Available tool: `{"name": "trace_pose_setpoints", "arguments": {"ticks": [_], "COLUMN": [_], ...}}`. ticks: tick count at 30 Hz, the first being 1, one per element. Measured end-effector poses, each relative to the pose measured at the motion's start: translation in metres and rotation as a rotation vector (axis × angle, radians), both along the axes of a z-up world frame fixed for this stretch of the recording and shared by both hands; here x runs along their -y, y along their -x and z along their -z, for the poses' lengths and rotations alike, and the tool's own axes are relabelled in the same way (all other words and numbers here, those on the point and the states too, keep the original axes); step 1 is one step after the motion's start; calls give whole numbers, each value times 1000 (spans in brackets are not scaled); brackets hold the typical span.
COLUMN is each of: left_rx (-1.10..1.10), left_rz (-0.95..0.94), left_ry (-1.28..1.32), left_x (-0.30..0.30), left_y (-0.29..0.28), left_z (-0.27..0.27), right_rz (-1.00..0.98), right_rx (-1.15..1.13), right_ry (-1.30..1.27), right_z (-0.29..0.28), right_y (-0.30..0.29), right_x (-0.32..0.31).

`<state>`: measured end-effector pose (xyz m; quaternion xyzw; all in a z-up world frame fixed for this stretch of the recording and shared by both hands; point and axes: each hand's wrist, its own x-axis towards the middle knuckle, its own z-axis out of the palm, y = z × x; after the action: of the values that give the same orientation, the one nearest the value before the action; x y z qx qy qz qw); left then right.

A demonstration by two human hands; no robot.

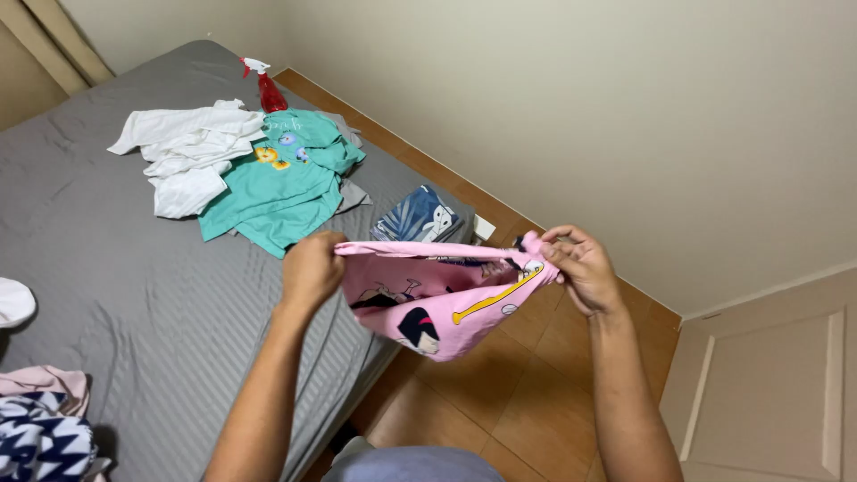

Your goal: The person folds a pink t-shirt with cartoon graphics, then a teal t-shirt with a floral design, and finally a plain grey t-shirt. Each shirt is smoothed out, folded into a compact rectangle, and placed in a neat stack on the bed.

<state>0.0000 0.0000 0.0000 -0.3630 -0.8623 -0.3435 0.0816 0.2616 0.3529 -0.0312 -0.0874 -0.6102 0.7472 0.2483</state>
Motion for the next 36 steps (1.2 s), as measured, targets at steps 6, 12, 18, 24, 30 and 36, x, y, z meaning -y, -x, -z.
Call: {"name": "trace_pose_setpoints", "arguments": {"ticks": [6,12,18,24,30,36], "left_rx": [459,613,250,502,689,632], "left_rz": [61,234,403,553,555,218], "left_ry": [-640,-821,-419,-407,-173,-210], "left_x": [10,2,-40,6,129,258], "left_y": [18,-56,-96,-90,-30,102], "left_z": [48,-34,-38,-59,-15,26], "right_rz": [206,441,59,1,42,-63], "right_rx": [17,87,-155,-125,-234,-188], "right_ry": [-298,-394,-370,-629,-550,-563], "right_z": [-17,27,-80,-79,-126,-166], "right_y": [-50,-39,-12,47,116,222], "right_x": [-45,-68,143,181,187,179]}}
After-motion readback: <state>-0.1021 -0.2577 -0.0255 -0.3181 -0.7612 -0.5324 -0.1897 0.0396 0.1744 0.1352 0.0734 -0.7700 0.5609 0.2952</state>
